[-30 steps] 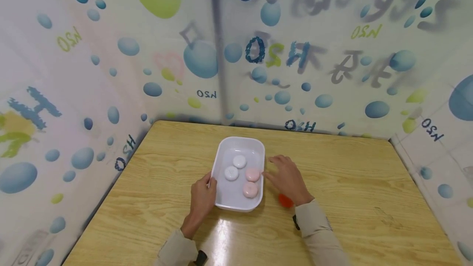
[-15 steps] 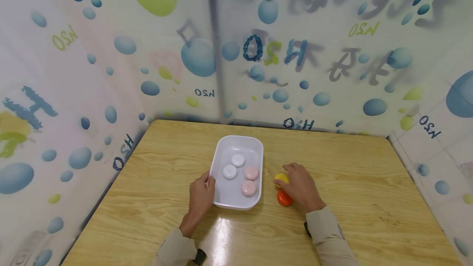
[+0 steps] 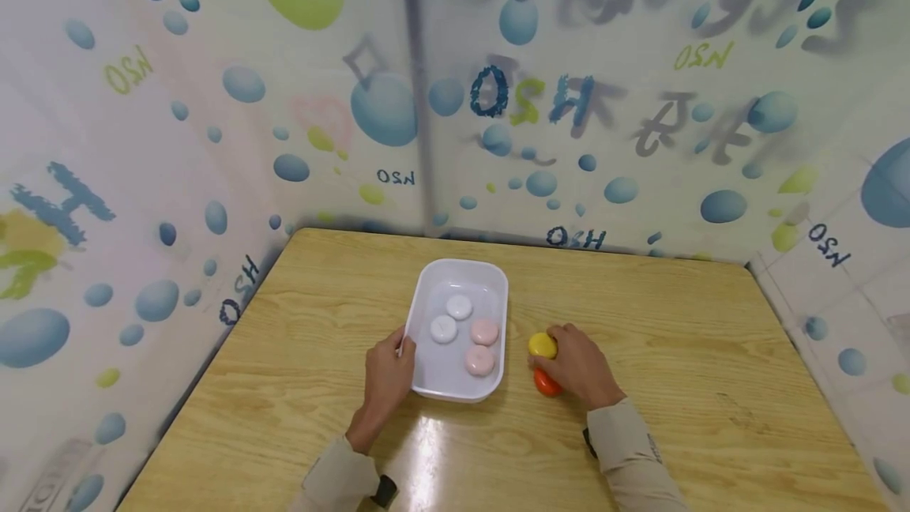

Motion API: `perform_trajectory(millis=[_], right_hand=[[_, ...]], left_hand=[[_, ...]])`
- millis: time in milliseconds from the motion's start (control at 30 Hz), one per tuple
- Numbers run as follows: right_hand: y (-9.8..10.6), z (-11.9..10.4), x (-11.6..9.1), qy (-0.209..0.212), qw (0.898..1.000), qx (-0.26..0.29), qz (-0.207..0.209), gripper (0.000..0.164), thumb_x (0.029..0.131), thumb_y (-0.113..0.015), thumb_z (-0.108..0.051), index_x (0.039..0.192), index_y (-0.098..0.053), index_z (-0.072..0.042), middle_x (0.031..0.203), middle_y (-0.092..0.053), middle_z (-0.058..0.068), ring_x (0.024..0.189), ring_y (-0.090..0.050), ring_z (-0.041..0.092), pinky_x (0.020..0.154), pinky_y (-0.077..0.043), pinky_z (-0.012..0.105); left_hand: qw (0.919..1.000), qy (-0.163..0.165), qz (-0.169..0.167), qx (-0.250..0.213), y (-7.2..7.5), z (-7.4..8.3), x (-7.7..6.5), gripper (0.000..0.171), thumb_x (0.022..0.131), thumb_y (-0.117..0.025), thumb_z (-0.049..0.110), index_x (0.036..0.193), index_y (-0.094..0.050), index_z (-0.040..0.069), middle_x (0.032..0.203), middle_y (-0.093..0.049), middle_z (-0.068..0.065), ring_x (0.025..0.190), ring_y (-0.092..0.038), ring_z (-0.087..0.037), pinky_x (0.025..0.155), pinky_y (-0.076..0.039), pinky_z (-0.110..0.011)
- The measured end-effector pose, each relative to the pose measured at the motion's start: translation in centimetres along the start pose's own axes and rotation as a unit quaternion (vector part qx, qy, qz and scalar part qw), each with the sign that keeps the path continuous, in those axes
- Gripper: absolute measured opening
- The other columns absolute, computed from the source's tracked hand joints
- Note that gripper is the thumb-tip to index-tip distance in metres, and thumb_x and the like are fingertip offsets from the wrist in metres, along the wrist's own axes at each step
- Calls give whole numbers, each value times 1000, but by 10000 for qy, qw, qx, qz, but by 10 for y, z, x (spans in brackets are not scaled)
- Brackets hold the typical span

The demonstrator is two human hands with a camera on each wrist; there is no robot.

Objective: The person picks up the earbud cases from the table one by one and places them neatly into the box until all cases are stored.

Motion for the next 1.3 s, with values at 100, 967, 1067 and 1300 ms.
perform_trajectory(millis=[100, 967, 1067, 1300], right_hand=[[0, -1, 2, -43, 10000, -11, -21, 61, 73, -70, -42, 114, -56, 0, 105, -57, 14, 84, -52, 24, 77, -44, 43], [9, -15, 12, -48, 9989, 402, 251, 56, 76, -67, -31, 118, -54, 2, 107, -54, 16, 82, -50, 24, 73, -46, 38], [14, -21, 13, 57, 9980, 446, 442, 56, 77, -67, -31, 119, -53, 3, 110, -53, 18, 85, -51, 26, 75, -46, 40], [25, -34, 13, 199, 9950, 623, 757, 58, 79, -66, -33, 123, -51, 1, 115, -51, 17, 98, -50, 30, 85, -42, 46]], left_hand=[[10000, 31, -54, -33, -1, -1, 0, 26, 84, -51, 10, 103, -67, 3, 86, -68, -14, 70, -61, -19, 61, -49, -36], [10000, -23, 0, -37, 1, 0, 1, 25, 84, -51, 9, 101, -68, 4, 83, -68, -13, 68, -61, -19, 59, -48, -36], [10000, -25, 6, -42, 1, 0, 1, 25, 84, -51, 9, 101, -68, 4, 82, -68, -13, 66, -60, -18, 58, -48, -36], [10000, -20, -23, -86, 1, -1, 0, 26, 84, -51, 10, 103, -68, 4, 84, -68, -13, 69, -62, -19, 59, -48, -36]])
Point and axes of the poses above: each hand's wrist, its own x-axis towards the middle knuckle, its own y-axis out of the back of the hand, z = x × y, the point moved 9 cm from there along x, towards the middle knuckle
